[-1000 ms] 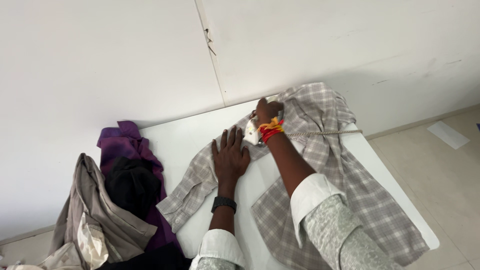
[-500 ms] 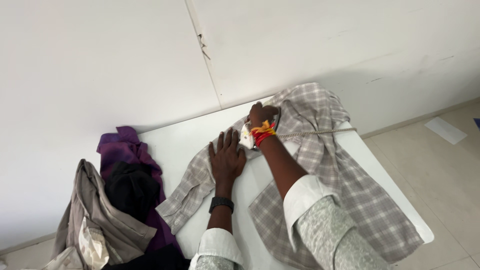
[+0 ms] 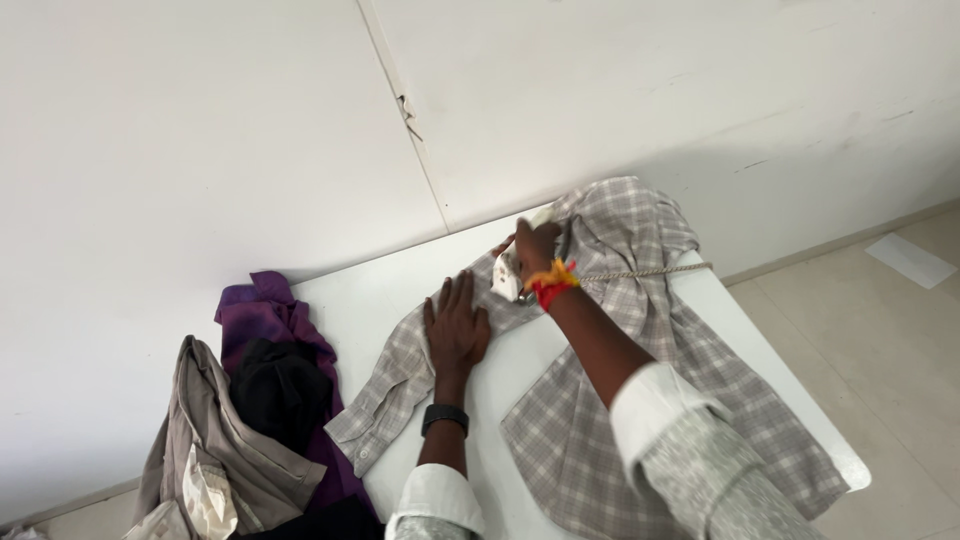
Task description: The person irons a gray plaid shirt on a white table using a white electric iron. They smooth the fabric with their hands, iron the sleeves and body, and reposition the shirt to access different areas.
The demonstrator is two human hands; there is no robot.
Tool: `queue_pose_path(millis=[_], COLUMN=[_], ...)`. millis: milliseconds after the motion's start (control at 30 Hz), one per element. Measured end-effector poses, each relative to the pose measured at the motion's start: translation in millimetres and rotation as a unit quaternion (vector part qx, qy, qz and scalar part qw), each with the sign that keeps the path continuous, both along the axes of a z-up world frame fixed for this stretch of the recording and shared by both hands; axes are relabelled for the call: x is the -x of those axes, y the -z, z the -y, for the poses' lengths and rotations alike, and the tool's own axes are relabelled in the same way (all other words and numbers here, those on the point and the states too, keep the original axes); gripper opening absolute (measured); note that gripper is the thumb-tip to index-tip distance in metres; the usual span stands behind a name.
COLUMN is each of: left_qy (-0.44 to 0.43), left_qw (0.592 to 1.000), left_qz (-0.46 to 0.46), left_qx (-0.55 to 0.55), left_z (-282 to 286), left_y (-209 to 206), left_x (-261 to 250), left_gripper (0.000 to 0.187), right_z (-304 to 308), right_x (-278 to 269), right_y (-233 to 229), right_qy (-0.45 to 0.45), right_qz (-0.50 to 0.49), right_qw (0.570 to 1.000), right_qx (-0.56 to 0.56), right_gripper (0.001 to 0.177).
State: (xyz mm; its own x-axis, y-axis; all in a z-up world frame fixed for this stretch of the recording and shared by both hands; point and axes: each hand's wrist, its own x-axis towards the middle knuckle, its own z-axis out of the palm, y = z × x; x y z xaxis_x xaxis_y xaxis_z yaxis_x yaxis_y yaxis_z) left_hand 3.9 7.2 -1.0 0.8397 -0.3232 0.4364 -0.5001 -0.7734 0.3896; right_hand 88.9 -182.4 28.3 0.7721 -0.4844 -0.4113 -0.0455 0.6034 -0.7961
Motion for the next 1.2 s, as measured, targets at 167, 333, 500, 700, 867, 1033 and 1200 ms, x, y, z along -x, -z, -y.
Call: queue_pose_path(millis=[167, 333, 500, 700, 867, 1033, 1200], left_qy=[0.013, -0.009, 0.025, 0.000, 0.011, 0.105, 0.164], left_qw=[0.946, 0.974, 0.987, 0.984, 0.988, 0.992, 0.978], left_qz=[-0.072, -0.208, -0.156, -0.172, -0.145, -0.071, -0.100], left_qx=[0.315, 0.090, 0.030, -0.047, -0.053, -0.009, -0.078], left_z=[17, 60, 67, 73, 84, 84, 97], left_y=[-53, -92, -65, -79, -85, -102, -105], left_x=[11, 3, -21, -45, -59, -28, -4], left_gripper=[0.054, 0.074, 0.066, 0.067, 0.068, 0.064, 0.061], right_z=[-12, 35, 101, 126, 152, 165, 160], right_x=[73, 113, 127, 107, 99, 105, 111], right_y=[3, -17, -7, 11, 12, 22, 21], right_qy=[-0.215, -0.225, -0.149, -0.231, -0.306, -0.343, -0.351], right_qz=[0.085, 0.069, 0.059, -0.006, -0.013, 0.017, 0.000], right_qw=[0.970, 0.802, 0.586, 0.518, 0.518, 0.497, 0.482], right_qx=[0.076, 0.549, 0.794, 0.824, 0.799, 0.797, 0.802], right_gripper=[0.011, 0.024, 0.032, 0.066, 0.097, 0.096, 0.093])
